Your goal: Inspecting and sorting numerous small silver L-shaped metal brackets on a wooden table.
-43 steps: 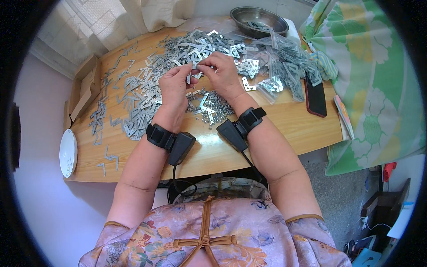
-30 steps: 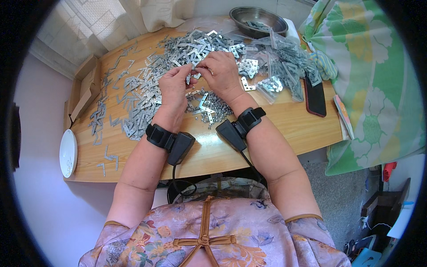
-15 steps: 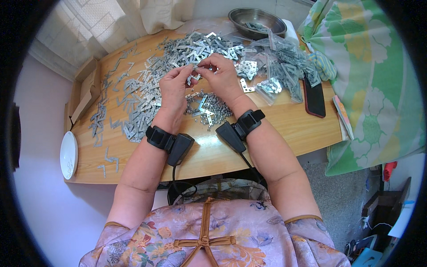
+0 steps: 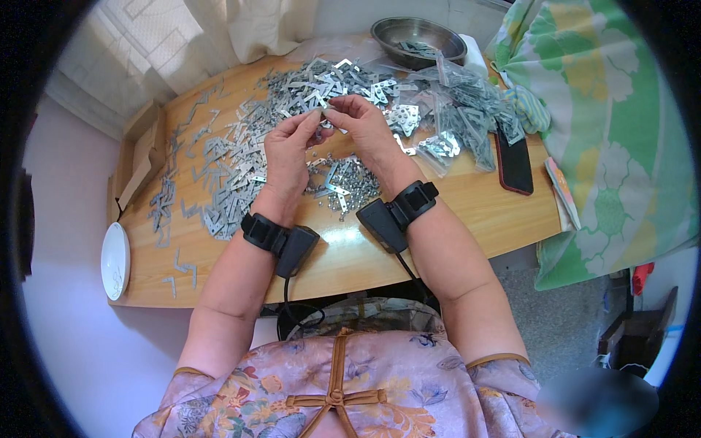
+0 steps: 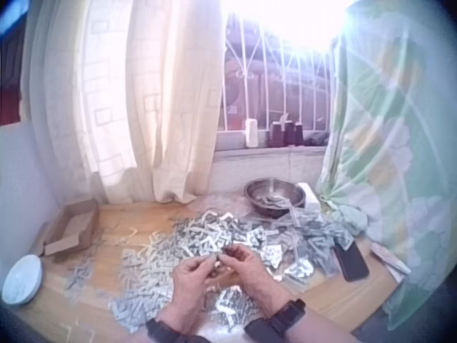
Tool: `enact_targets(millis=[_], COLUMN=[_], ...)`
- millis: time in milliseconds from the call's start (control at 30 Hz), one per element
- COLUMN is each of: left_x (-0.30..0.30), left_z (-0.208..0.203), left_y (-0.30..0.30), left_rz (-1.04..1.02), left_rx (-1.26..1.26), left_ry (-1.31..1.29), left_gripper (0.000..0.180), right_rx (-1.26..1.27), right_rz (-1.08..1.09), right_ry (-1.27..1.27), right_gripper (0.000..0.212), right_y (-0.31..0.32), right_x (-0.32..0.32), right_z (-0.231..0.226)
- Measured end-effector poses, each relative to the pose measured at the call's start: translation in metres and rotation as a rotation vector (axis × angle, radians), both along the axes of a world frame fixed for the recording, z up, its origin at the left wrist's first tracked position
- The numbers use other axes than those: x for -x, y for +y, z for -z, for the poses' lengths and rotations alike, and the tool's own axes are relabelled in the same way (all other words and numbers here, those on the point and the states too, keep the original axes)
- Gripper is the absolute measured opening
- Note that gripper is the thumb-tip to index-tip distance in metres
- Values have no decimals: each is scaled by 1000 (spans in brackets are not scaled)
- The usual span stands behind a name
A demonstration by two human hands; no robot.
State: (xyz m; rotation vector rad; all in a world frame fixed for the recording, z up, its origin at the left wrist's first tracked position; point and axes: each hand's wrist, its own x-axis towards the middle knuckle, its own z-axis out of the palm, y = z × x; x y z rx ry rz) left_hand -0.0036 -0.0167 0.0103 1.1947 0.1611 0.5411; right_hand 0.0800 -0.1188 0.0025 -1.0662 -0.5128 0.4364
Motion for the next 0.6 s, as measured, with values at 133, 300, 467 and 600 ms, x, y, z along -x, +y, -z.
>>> enact_targets(millis=[133, 300, 467, 600], left_x=[-4, -2, -3, -7], left_z=[4, 4, 6, 11], left_y=[-3, -7, -8, -4], left_rz=[-46, -166, -222, -276], left_rx=[-22, -264, -322, -419], left_ry=[-39, -110, -113, -147], left_gripper=[18, 17, 16, 16], right_rx=[-3, 19, 71, 89], right_rz=[-20, -54, -2, 70], right_ry=[174, 201, 110, -98], right_gripper=[23, 16, 14, 14], right_y=[1, -1, -1, 3], right_x=[-1, -1, 5, 4], right_z=[4, 5, 0, 2])
